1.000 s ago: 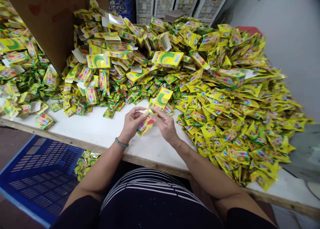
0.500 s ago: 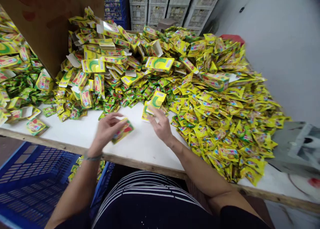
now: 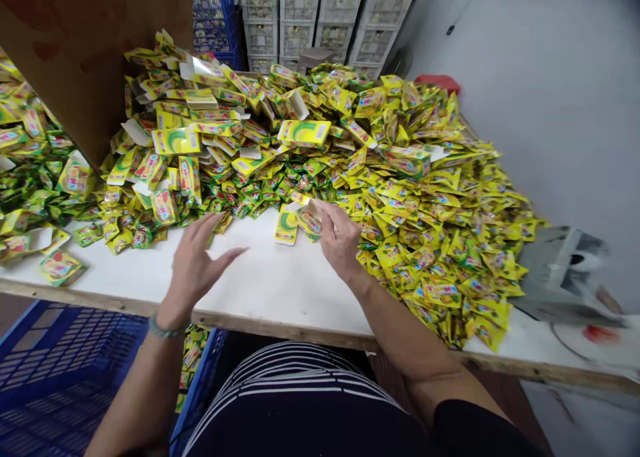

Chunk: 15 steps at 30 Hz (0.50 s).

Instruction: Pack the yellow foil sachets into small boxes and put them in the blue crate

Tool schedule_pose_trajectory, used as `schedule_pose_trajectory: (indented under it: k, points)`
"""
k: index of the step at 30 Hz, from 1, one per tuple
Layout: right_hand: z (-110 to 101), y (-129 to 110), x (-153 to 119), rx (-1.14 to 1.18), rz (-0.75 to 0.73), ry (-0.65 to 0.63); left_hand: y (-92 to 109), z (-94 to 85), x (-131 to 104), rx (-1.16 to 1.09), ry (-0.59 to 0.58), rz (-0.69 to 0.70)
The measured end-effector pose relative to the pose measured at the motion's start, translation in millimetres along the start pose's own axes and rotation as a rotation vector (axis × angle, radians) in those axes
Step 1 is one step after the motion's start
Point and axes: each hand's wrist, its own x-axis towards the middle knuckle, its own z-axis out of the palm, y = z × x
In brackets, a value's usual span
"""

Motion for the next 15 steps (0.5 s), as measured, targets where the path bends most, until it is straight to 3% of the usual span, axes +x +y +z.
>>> schedule_pose_trajectory:
  k: [1,3,5,7,9,12,15]
  points:
    - [0,-11,-3,0.061,0.085,0.011,7,14.8,7,-0.084,-0.026,0.073]
    - [2,-29,-11,0.191,0.173,-0.152,17,42.4,13,-0.291,-0.162,0.112]
    - [3,-34,-18,0.229,0.173,-0.313,20,66.3,11,-0.509,-0.327,0.007]
    - [-5,-26,-22,0.133,0.174,-0.31,17,83.9,3,-0.684,-0.428,-0.166]
    - [-24,-10,-21,-0.115,0.153,-0.25,11,93.8,-6,-0.775,-0.45,-0.328]
    - [-57,16,-15,-0.679,-0.016,-0.343,4,98.1,-18,-0.762,-0.42,-0.493]
    - [-73,36,-11,-0.99,-0.113,-0.414,4,97.6,-28,-0.742,-0.399,-0.571]
